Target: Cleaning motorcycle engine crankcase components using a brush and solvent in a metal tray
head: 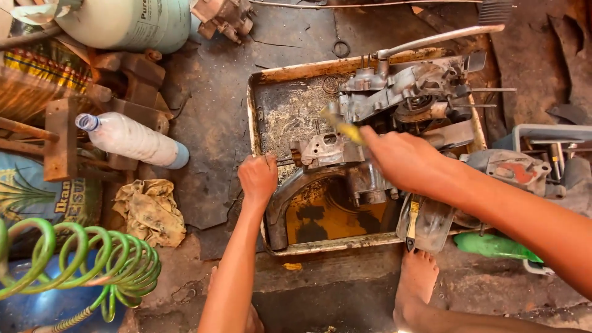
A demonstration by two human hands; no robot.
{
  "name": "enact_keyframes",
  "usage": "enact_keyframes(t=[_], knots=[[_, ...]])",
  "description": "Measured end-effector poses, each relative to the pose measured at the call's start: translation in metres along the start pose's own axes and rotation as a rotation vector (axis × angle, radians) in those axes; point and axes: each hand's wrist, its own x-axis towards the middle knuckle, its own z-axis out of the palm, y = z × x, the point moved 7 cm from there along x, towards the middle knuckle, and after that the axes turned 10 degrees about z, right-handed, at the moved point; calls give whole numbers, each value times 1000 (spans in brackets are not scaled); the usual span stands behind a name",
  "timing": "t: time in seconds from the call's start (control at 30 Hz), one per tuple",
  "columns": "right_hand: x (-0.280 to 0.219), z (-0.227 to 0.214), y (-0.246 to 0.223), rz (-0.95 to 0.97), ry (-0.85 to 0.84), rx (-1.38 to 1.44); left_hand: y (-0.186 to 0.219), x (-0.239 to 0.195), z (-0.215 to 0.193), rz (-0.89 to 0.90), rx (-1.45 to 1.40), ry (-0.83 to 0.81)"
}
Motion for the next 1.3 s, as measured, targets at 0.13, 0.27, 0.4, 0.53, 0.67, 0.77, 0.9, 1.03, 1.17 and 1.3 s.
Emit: enact_keyframes(t=[0.13,0.27,0.4,0.53,0.67,0.77,0.9,1.03,1.17,1.3], knots=[[-6,-11,-28,-175,-87,-189,5,1,-8,8,5,25],[-6,-6,-31,-219,148,-338,3,-3,-4,32,19,40],[-29,-38,-52,-266,232,-424,4,-2,-6,36,6,13],[-12,-14,-31,-202,175,-319,-3,-1,3,45,29,45],[-6,1,-32,-295,116,-300,-3,-1,8,68,11,31],[-25,-28,-49,-262,160,-397,1,-3,-6,74,21,54],[-22,22,-50,-373,30,-352,8,0,-10,100,10,79],[-23,10,-44,-367,37,-170,-2,-3,5,72,9,79],[-17,-11,-52,-436,120,-184,0,5,4,85,21,91],[34,18,0,-256,117,-298,1,-5,4,116,42,163]])
